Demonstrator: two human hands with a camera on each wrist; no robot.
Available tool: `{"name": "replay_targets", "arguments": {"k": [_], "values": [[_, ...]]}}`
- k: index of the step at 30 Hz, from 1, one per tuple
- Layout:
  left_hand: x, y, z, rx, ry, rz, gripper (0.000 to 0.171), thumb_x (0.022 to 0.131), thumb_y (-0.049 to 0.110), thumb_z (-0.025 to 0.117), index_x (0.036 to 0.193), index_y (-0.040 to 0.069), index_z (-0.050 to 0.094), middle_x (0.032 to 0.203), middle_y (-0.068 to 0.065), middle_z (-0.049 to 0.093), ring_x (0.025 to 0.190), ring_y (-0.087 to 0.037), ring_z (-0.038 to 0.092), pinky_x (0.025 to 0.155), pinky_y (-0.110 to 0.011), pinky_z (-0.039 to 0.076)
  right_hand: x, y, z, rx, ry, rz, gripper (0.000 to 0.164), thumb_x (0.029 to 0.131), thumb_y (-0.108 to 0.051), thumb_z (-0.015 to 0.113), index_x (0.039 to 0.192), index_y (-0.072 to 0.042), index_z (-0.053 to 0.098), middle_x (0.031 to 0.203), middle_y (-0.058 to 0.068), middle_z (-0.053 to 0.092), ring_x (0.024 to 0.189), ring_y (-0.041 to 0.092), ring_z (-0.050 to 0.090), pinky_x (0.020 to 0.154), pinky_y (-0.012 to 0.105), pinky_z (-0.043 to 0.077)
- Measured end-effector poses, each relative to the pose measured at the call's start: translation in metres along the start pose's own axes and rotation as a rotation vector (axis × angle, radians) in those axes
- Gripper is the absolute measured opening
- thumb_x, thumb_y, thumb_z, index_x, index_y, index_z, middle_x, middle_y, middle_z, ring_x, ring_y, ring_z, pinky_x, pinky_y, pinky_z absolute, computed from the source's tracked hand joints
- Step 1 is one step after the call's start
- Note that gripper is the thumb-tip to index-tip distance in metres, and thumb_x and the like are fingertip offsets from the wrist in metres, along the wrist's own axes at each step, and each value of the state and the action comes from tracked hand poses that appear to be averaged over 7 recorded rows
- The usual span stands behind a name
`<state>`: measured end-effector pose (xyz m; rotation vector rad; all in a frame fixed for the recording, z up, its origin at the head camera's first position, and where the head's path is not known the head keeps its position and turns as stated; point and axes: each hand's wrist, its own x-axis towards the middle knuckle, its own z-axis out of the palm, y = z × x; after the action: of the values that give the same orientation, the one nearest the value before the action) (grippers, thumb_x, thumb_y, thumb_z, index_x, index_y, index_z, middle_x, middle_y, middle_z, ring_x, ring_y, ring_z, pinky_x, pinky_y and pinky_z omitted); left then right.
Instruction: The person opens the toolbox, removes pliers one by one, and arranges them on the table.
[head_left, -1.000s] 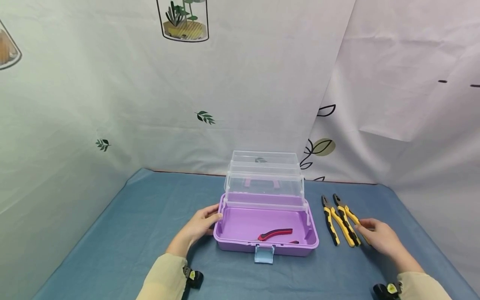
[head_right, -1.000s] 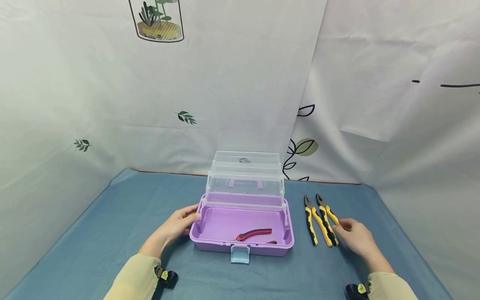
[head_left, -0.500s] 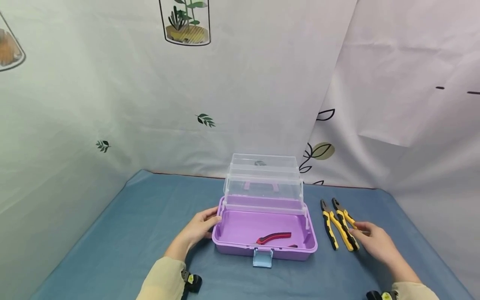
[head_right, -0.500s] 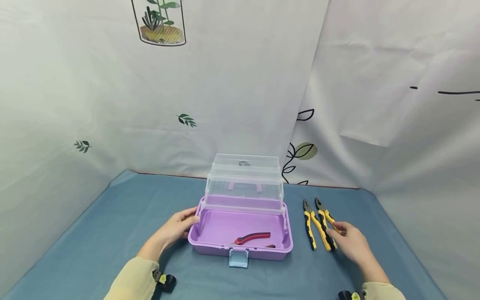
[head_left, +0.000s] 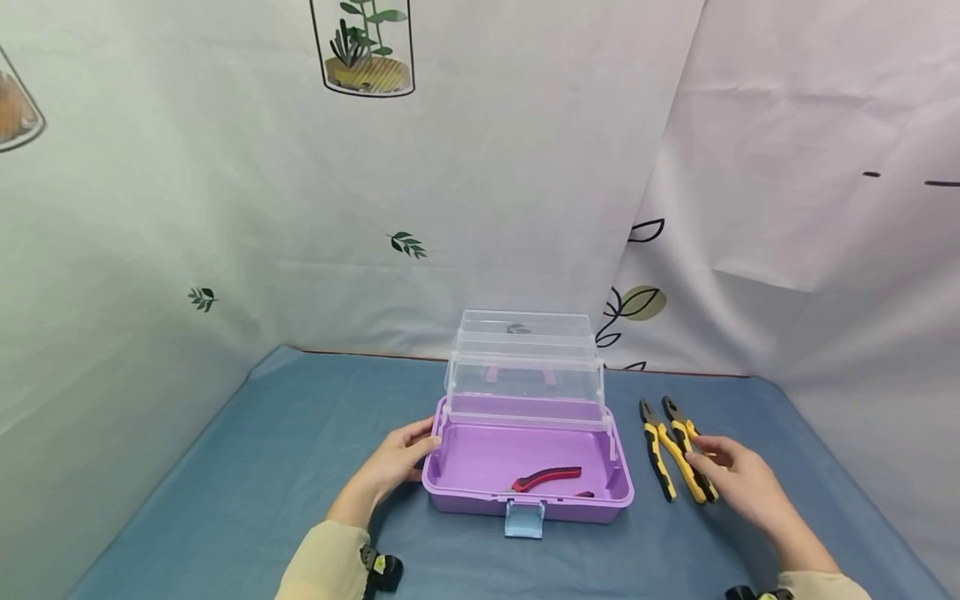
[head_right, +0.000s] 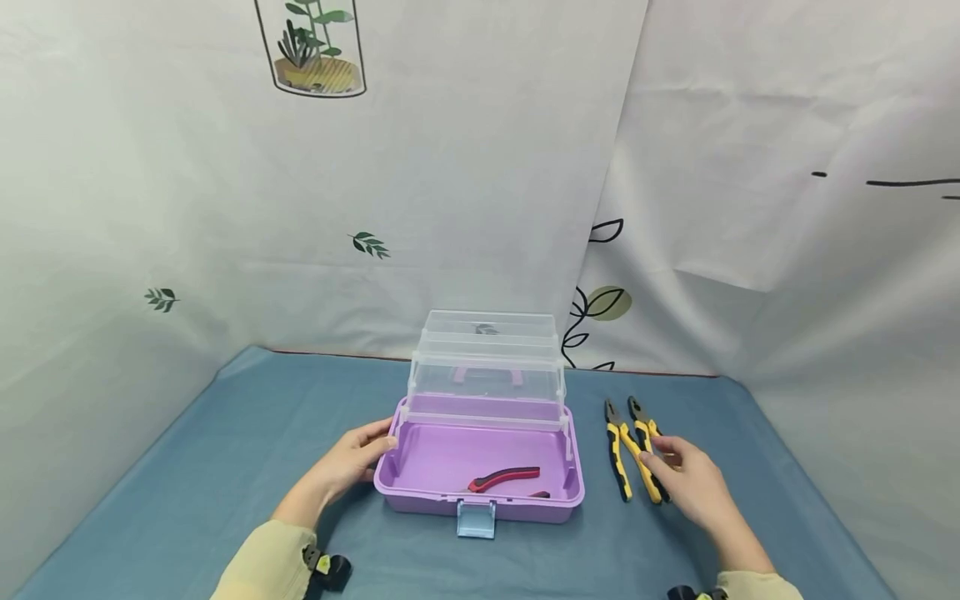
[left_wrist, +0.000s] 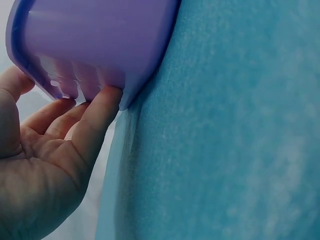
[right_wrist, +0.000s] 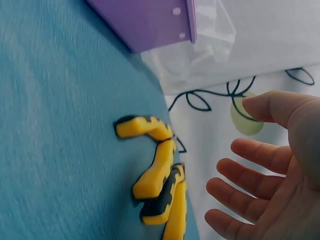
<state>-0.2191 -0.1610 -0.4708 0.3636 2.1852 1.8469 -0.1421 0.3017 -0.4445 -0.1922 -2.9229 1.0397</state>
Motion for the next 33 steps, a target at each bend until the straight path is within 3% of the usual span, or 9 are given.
{"name": "replay_targets", "arguments": {"k": [17,25,33], "values": [[0.001,0.000,0.000,-0.003,-0.014,0.012,0.061,0.097,0.022,0.052,0.147,-0.003,0.027,0.143,-0.030,0.038,0.121,-0.037,0.052,0.083,-0.043,0.057,-0.014,-0.035,0.021,0.021,0.127,-0.202,0.046,0.090,-0.032,0.063,0.122,0.001,0.059,0.114,0.019,0.065,0.101,0.029,0.062,0.077,0.038,0.055],[0.002,-0.002,0.000,-0.020,-0.009,0.007,0.063,0.096,0.024,0.054,0.147,-0.003,0.027,0.144,-0.030,0.038,0.121,-0.036,0.052,0.083,-0.043,0.056,-0.014,-0.050,0.032,0.068,0.104,-0.253,0.043,0.088,-0.029,0.066,0.119,0.002,0.061,0.112,0.017,0.066,0.100,0.027,0.064,0.082,0.042,0.056],[0.002,-0.003,0.000,-0.022,-0.011,0.012,0.064,0.096,0.024,0.053,0.147,-0.003,0.026,0.144,-0.030,0.037,0.121,-0.035,0.052,0.084,-0.043,0.056,-0.015,-0.064,0.037,0.081,0.099,-0.301,0.039,0.087,-0.026,0.068,0.116,-0.001,0.063,0.111,0.014,0.067,0.096,0.023,0.065,0.079,0.035,0.057]]}}
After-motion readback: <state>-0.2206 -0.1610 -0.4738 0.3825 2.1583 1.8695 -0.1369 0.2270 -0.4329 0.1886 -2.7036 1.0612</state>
